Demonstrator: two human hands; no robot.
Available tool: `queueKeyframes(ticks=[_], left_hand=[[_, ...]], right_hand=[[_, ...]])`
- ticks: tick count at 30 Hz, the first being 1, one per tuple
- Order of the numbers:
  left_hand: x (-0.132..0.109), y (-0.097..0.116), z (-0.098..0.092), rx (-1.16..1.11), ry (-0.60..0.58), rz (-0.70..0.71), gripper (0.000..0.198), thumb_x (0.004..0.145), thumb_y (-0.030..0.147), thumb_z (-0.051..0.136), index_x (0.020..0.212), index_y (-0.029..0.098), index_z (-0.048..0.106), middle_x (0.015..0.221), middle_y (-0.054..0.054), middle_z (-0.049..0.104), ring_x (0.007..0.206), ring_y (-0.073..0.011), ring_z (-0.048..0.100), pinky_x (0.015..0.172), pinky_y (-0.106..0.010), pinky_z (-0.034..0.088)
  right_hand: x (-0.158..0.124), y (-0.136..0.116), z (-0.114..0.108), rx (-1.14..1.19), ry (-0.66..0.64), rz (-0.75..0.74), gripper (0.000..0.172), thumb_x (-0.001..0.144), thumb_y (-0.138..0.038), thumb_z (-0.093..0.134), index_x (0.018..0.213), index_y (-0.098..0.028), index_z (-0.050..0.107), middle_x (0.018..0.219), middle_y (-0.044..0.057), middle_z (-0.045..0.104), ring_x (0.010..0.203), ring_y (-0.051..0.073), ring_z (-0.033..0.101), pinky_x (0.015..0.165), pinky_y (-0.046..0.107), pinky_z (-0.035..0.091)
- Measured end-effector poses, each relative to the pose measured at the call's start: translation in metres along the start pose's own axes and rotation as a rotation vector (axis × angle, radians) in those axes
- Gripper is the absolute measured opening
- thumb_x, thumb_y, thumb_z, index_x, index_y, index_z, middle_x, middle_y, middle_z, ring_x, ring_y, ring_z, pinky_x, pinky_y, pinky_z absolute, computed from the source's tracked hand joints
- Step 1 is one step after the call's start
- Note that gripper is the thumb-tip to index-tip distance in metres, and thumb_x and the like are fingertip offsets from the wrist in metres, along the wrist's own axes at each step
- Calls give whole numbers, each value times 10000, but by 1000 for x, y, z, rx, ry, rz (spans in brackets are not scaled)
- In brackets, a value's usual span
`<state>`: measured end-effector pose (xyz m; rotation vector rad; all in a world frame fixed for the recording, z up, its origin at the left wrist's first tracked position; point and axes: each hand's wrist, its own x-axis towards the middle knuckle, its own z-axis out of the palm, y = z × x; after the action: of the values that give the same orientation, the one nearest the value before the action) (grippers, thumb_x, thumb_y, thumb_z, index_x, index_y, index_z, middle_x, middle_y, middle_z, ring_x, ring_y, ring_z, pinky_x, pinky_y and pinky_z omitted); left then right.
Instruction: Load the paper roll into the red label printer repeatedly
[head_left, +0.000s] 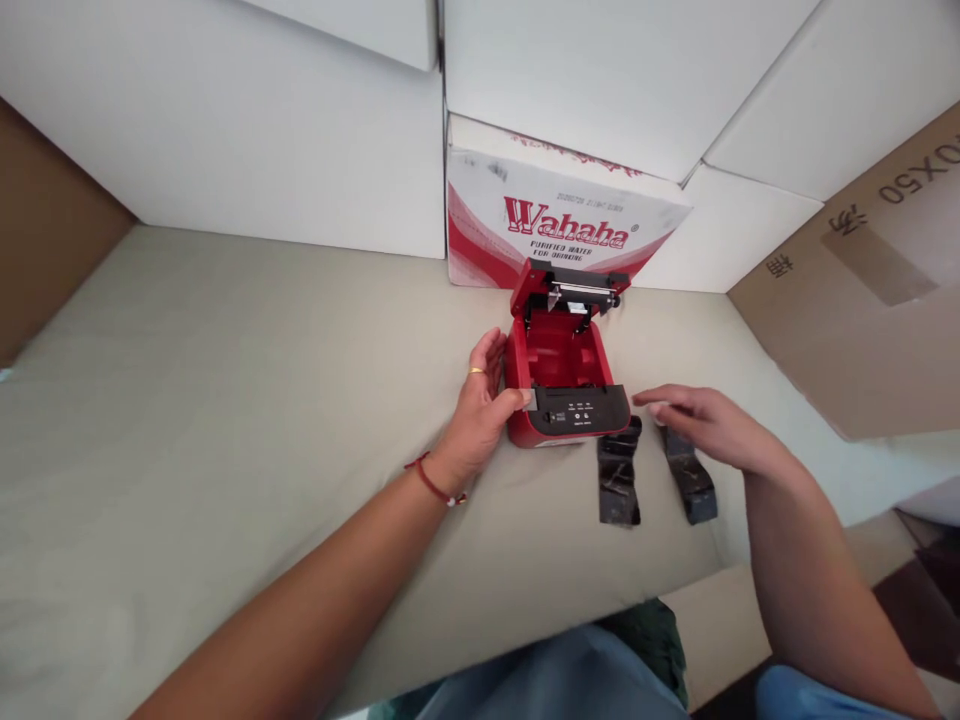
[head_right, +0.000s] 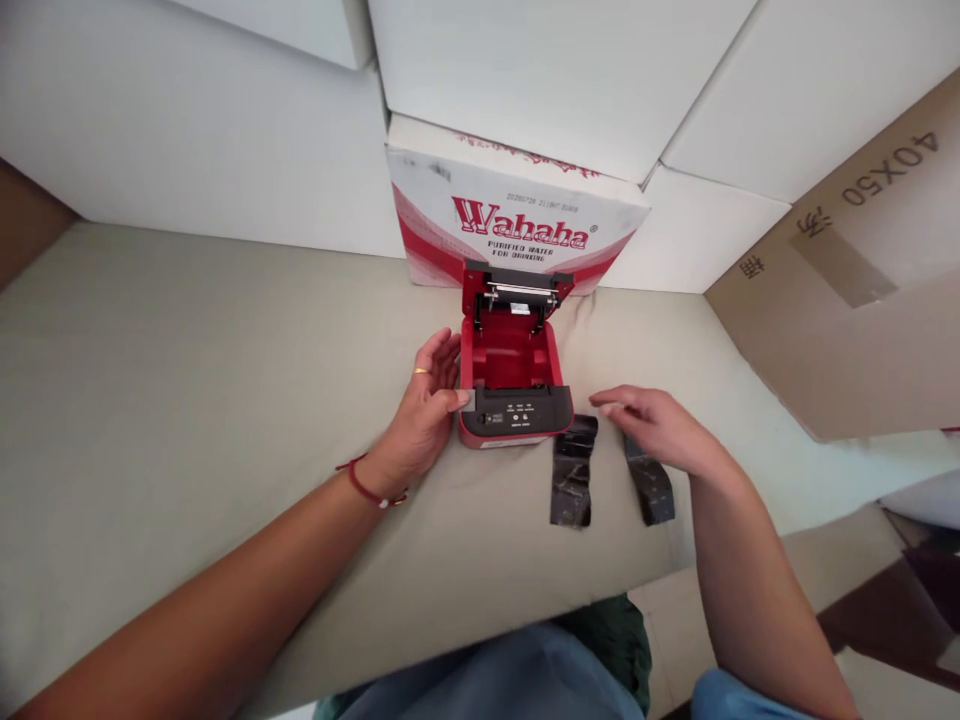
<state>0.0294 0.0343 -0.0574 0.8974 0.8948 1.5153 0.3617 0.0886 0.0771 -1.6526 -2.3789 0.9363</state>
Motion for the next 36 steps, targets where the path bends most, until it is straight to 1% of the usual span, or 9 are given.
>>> queueKeyframes(ticks=[4, 15, 20, 23, 25, 27, 29, 33, 36], left_hand=[[1, -2, 1, 4, -28, 13, 1042, 864, 473, 866, 1774, 343, 374, 1961, -123, 379, 1854, -383, 336, 1528, -588, 317], [-1, 2, 4, -39, -26, -2, 916, 836, 407, 847, 1660, 301, 462, 1846, -138, 518, 1772, -390, 452, 1480, -622, 392], [-1, 5, 5, -34, -23, -4, 912, 837, 401, 854, 1654, 295, 463, 1840, -144, 527, 1767, -387, 471, 1491, -640, 378], [-4, 11, 6, -31, -29, -7, 908, 856, 411, 864, 1661, 274, 467, 1840, -163, 535, 1758, -397, 490, 1482, -656, 395], [-4, 12, 6, -29, -30, -5, 903, 863, 415, 865, 1662, 269, 469, 1847, -169, 530, 1757, -402, 494, 1476, -665, 402], [-4, 12, 6, -28, -25, -4, 900, 857, 405, 856, 1659, 272, 470, 1851, -167, 524, 1766, -401, 482, 1481, -670, 390], [-3, 9, 7, -31, -21, -3, 901, 850, 395, 849, 1657, 273, 468, 1847, -167, 523, 1770, -397, 473, 1489, -668, 372], [-1, 6, 7, -35, -23, 14, 890, 850, 394, 861, 1643, 268, 478, 1832, -174, 519, 1738, -384, 509, 1492, -645, 370], [-1, 6, 8, -29, -10, 17, 881, 833, 382, 863, 1628, 269, 502, 1812, -172, 525, 1711, -389, 528, 1485, -649, 379]], right_hand=[[-11, 36, -17, -118, 172, 152, 430, 994, -551, 707, 1203, -252, 934, 1241, 165, 943, 1101, 370, 890, 1011, 533, 711], [-15, 52, -7, -238, -44, 136, 542, 948, -620, 668, 1284, -280, 924, 1317, 160, 912, 1214, 415, 851, 1081, 587, 682], [-33, 21, -51, -278, -167, 54, 547, 995, -729, 730, 1232, -285, 941, 1261, 161, 930, 1121, 414, 884, 1018, 567, 727], [-52, -24, -95, -237, -159, -125, 414, 1100, -670, 748, 1327, -376, 930, 1302, 147, 924, 1138, 364, 900, 934, 450, 743], [-49, -62, -108, -251, -193, -303, 315, 1143, -607, 732, 1333, -436, 915, 1236, 108, 931, 1023, 295, 902, 810, 376, 726], [-30, -96, -97, -264, -265, -395, 304, 1162, -577, 703, 1325, -409, 897, 1195, 83, 921, 942, 262, 878, 747, 359, 705], [-2, -123, -66, -335, -131, -452, 300, 1161, -492, 676, 1302, -318, 876, 1144, 89, 905, 945, 277, 854, 851, 404, 705], [50, -154, 3, -651, 10, -253, 312, 1106, -226, 623, 1327, -188, 841, 1329, 186, 864, 1098, 356, 845, 915, 452, 653], [69, -168, 29, -793, 8, -135, 357, 1118, -175, 580, 1399, -140, 797, 1340, 228, 855, 1106, 383, 837, 861, 434, 598]])
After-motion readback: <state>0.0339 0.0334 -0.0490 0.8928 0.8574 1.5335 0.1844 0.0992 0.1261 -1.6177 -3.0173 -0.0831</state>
